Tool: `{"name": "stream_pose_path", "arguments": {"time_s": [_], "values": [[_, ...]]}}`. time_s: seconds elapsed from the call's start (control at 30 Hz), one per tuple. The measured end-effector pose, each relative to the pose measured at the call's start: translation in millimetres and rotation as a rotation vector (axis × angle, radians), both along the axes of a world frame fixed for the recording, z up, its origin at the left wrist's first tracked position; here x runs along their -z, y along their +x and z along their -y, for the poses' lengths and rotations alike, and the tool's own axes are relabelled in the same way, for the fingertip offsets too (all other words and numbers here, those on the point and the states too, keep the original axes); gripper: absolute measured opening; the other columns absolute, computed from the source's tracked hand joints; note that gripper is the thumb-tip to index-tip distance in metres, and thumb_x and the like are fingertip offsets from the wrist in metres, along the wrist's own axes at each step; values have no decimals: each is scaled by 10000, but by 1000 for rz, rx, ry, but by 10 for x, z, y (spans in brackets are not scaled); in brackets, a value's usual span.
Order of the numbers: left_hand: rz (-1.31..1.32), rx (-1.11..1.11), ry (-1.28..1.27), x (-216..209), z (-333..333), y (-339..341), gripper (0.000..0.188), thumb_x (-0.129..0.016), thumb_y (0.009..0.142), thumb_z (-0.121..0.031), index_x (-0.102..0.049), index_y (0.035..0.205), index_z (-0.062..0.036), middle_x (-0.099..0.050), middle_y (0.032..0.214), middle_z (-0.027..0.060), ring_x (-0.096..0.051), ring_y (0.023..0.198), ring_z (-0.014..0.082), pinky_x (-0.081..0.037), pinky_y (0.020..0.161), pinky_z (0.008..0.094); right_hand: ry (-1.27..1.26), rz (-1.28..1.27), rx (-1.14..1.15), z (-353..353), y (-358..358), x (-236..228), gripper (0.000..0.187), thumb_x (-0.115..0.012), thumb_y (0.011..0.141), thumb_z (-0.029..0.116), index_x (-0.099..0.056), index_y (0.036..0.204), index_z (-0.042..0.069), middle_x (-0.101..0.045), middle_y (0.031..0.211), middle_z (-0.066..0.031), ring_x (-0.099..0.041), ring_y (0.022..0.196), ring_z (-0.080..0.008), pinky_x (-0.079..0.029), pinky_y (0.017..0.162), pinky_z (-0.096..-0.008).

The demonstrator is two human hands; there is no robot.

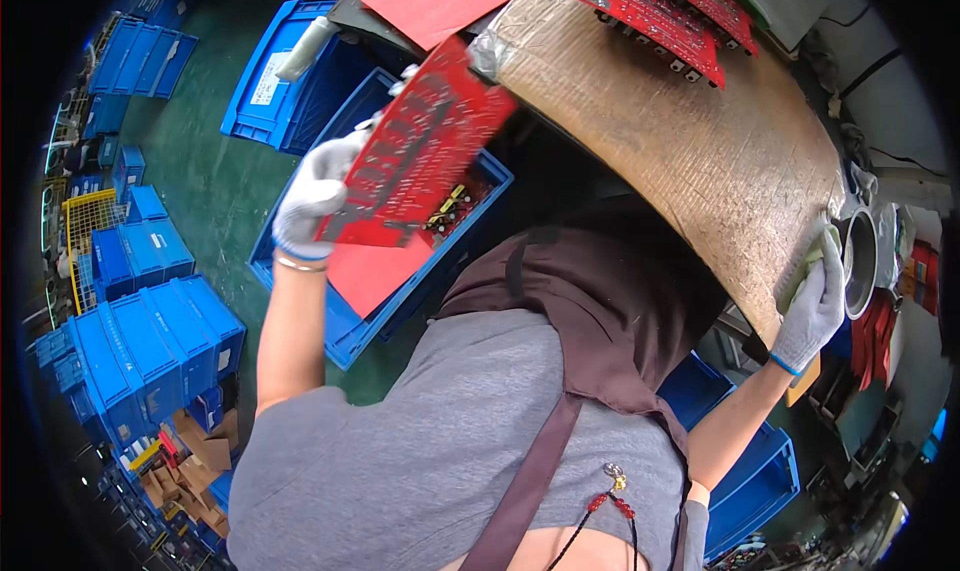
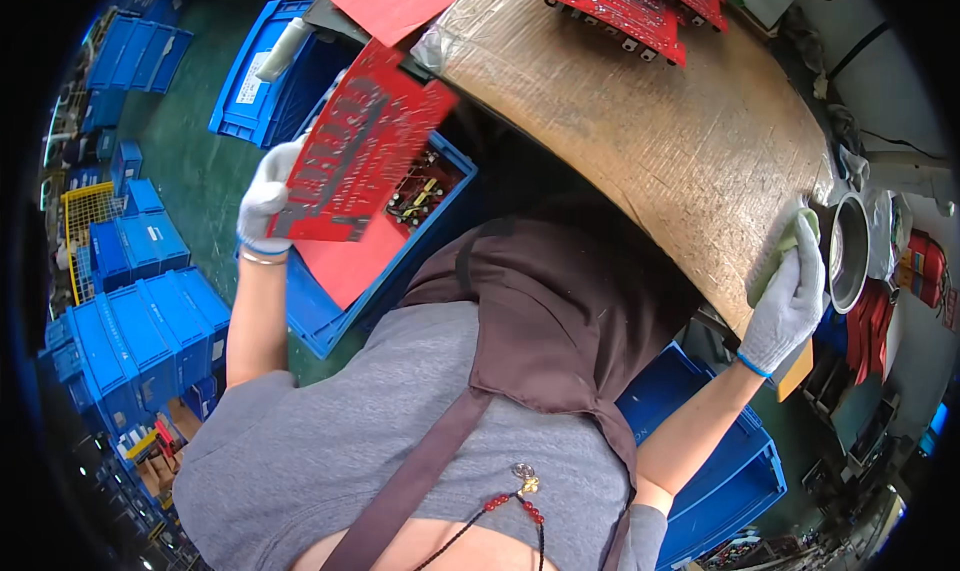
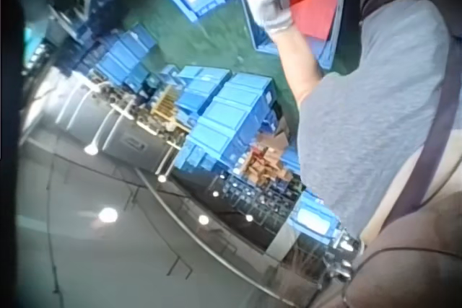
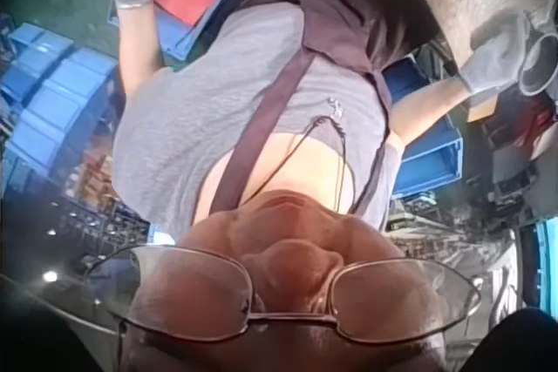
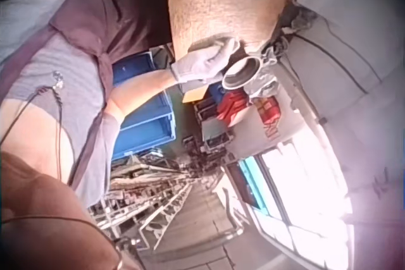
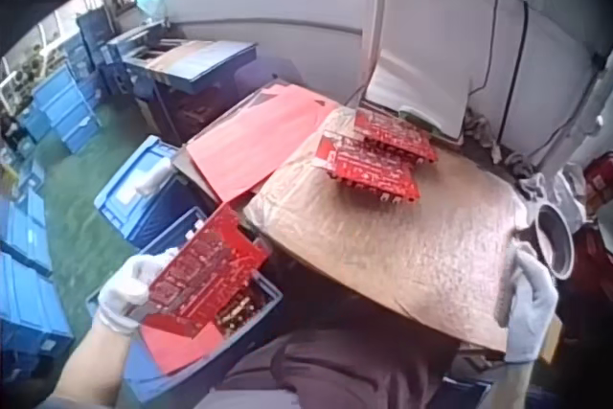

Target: Snip excess component leads and clean the surface of printed circuit boards.

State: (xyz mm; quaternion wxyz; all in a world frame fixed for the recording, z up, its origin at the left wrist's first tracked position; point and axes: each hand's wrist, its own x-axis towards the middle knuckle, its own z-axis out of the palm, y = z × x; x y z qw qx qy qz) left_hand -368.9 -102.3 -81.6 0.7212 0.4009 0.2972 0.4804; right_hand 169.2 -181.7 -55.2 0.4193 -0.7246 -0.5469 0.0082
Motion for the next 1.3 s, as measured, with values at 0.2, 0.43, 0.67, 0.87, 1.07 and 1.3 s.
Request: {"name": "stream_pose_path", "arguments": {"time_s": [0.2,0.43,0.67,0.87,1.07,1.3], "values": [[-1382,37,-18,510,181,-804,283,-789,710,-242,-670,884,-54,-622,802,52,-596,772,140,-459,644,322,-117,73,-128,-191,-201,48,341,-507,1033,-6,-682,1325,-19,-693,1352,-125,-639,1247,-196,-453,1096,-307],[-1937,342,708,2033,-98,-745,189,-732,663,-285,-743,739,-113,-687,1014,86,-582,967,316,-474,892,451,-179,153,-92,-157,-254,-92,343,-512,1031,7,-686,1326,-1,-693,1349,-120,-631,1254,-200,-439,1111,-317],[-1958,294,872,2958,-388,-826,185,-761,706,-272,-769,818,-125,-683,1038,95,-592,1028,317,-496,915,466,-228,136,-31,35,-119,-54,327,-534,1014,-21,-702,1294,-7,-715,1284,-118,-648,1217,-197,-447,1095,-313],[-2042,642,125,3098,-466,-770,542,-730,808,-575,-773,1118,-132,-715,1240,159,-646,1184,371,-551,996,466,-146,190,-25,40,-216,-30,344,-584,964,-77,-721,1255,44,-707,1080,-127,-679,997,-225,-510,922,-302],[-1730,-399,310,2062,-534,-363,426,-619,960,-378,-685,746,-15,-661,765,211,-647,733,393,-496,695,513,-247,-144,216,268,-109,-148,547,-608,959,26,-474,1488,55,-660,1220,-143,-650,1138,-216,-498,1012,-341],[-845,-675,345,553,-1220,743,292,-584,1081,-273,-684,1129,-2,-708,1037,76,-664,904,158,-531,776,301,0,147,108,160,521,-447,342,-661,924,5,-639,1265,-3,-687,1179,-152,-674,1111,-234,-514,987,-337]]}}
